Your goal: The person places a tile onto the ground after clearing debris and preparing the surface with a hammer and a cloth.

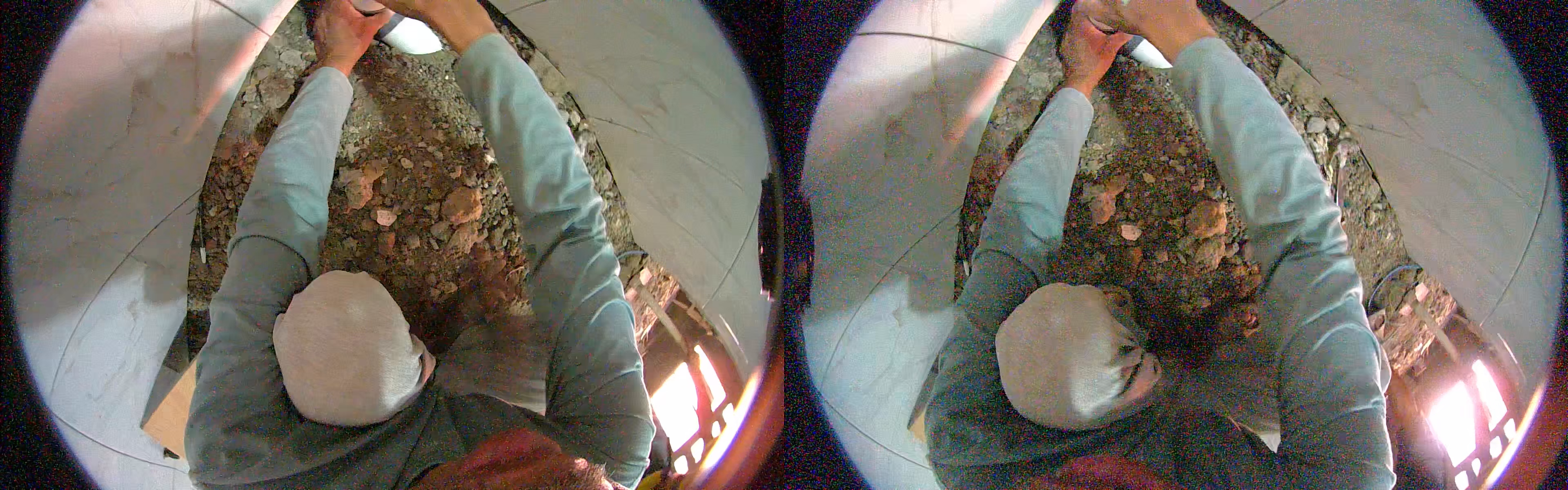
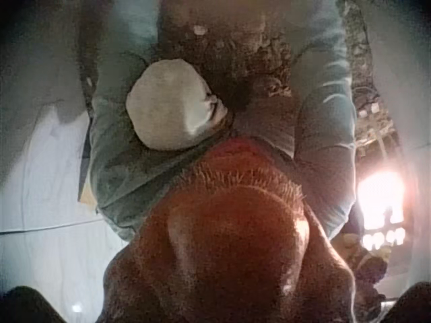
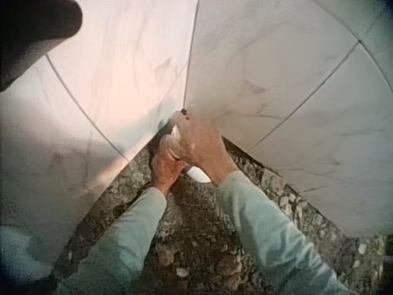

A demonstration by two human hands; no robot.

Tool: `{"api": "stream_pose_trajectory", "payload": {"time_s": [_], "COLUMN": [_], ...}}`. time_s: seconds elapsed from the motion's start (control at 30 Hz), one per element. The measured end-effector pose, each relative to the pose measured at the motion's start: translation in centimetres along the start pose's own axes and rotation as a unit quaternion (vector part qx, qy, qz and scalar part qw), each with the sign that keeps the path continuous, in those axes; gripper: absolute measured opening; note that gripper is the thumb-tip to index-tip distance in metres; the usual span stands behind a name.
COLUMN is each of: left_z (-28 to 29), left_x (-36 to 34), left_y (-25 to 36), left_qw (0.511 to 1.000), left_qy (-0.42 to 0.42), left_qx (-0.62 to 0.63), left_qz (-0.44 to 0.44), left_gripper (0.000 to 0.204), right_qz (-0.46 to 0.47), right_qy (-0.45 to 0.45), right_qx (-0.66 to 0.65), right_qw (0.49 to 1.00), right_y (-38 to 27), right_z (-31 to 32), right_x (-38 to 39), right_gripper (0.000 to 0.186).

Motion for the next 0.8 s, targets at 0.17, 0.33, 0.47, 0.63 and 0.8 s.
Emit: {"api": "stream_pose_trajectory", "payload": {"time_s": [0.17, 0.33, 0.47, 0.63, 0.8], "left_z": [-5.1, 4.9, 10.5, 10.0, 8.8], "left_x": [-2.2, -3.7, -3.5, -3.0, -2.9], "left_y": [0.4, -7.1, -9.5, -10.7, -11.1], "left_qw": [0.875, 0.819, 0.85, 0.964, 0.977], "left_qy": [0.016, -0.007, 0.023, 0.04, 0.038], "left_qx": [-0.462, -0.551, -0.476, -0.232, -0.195], "left_qz": [-0.143, -0.159, -0.224, -0.12, -0.079], "left_gripper": [0.037, 0.029, 0.033, 0.039, 0.041], "right_qz": [-0.037, -0.162, -0.139, -0.209, -0.263], "right_qy": [-0.104, -0.025, -0.009, -0.015, 0.003], "right_qx": [-0.055, 0.002, -0.073, -0.114, -0.137], "right_qw": [0.992, 0.986, 0.988, 0.971, 0.955], "right_y": [6.2, 1.7, -0.3, 1.1, 2.7], "right_z": [-5.4, -4.6, -2.5, -4.3, -4.8], "right_x": [0.5, 0.5, 0.8, 1.5, 2.0], "right_gripper": [0.048, 0.048, 0.043, 0.042, 0.04]}}
Point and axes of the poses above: each hand's wrist, its own x-axis away from the middle knuckle, its own z-axis out of the back of the hand, y = z × x, the point moved 9 cm from there along -x, towards the middle knuckle, and after that the axes turned 1 degree about x, right-handed, at the moved point
